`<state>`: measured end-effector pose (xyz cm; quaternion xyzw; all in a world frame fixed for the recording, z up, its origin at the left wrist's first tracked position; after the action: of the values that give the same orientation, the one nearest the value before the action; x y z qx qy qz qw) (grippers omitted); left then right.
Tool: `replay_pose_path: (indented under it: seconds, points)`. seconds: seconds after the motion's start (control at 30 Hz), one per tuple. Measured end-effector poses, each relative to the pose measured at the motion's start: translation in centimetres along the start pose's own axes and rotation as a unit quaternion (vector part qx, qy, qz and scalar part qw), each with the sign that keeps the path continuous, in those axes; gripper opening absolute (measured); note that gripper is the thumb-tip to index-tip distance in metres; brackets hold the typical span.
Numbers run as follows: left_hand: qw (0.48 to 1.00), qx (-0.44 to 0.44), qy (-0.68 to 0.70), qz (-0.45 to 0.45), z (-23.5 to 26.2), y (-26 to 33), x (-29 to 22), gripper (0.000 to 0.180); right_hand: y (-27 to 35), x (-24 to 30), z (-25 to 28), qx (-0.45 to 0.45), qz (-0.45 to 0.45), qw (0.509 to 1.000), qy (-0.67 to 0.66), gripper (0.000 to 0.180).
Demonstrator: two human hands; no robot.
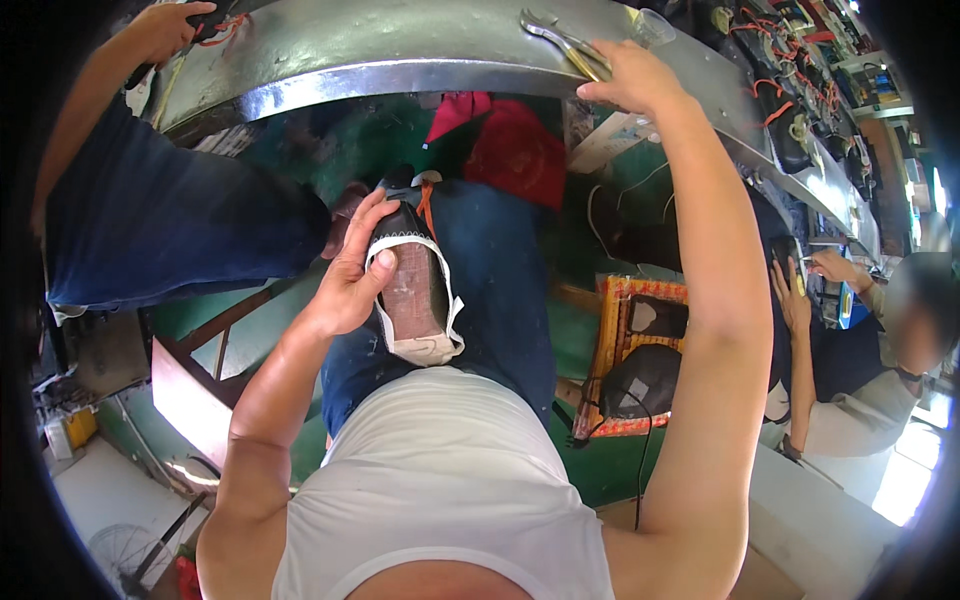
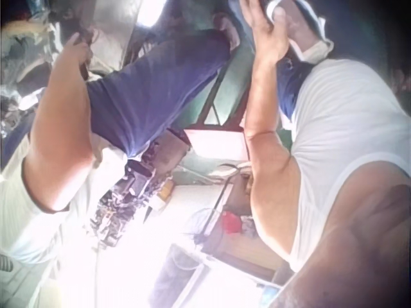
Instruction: The person is finishing shoes at a factory workbench, using pliers and tying laces.
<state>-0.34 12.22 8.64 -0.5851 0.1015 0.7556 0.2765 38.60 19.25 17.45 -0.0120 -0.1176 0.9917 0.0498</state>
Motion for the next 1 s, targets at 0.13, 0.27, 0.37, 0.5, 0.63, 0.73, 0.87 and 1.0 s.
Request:
replay_pose_path:
  seconds: [0.13,0.27,0.37,0.5,0.63,0.73,0.87,1.0]
  points:
    - [0.99,0.006,0.119,0.079,-0.7,-0.7,2.2,0.054,0.2,0.0,-1.9,0.165,-0.131,0.963,-0.167,0.054]
    - [0.962,-0.011,0.223,0.159,-1.0,-1.3,3.9,0.05,11.4,7.8,1.1,0.164,-0.222,0.814,-0.512,0.025]
    - [0.945,0.005,0.262,0.195,-2.2,-1.9,5.2,0.048,20.6,13.4,0.3,0.278,-0.297,0.705,-0.581,0.034]
    - [0.934,0.046,0.283,0.212,-3.8,-2.7,5.6,0.047,24.7,18.6,-3.1,0.288,-0.285,0.59,-0.699,0.027]
    - [0.95,0.061,0.23,0.203,-5.1,-3.2,4.8,0.047,24.1,18.1,-4.3,0.351,-0.294,0.565,-0.687,0.027]
    - [0.966,0.068,0.163,0.191,-5.7,-3.7,4.6,0.045,23.5,16.9,-3.8,0.38,-0.343,0.533,-0.674,0.021]
    - [0.97,0.081,0.156,0.168,-6.6,-4.4,5.7,0.042,23.9,15.7,-6.9,0.332,-0.269,0.662,-0.615,0.018]
    - [0.953,0.076,0.229,0.184,-7.5,-4.5,7.7,0.041,26.2,17.4,-11.9,0.154,-0.285,0.728,-0.604,0.017]
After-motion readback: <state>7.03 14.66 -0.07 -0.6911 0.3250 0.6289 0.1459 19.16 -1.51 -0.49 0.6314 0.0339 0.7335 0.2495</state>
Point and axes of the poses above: each hand's wrist, its own y-axis away from the middle knuckle, its own z-axis out of the back of the hand, x = y × z, the point moved 7 cm from there along -y, towards the middle knuckle, and after that the axes turned 12 degrees about -x, right-handed, at the moved point
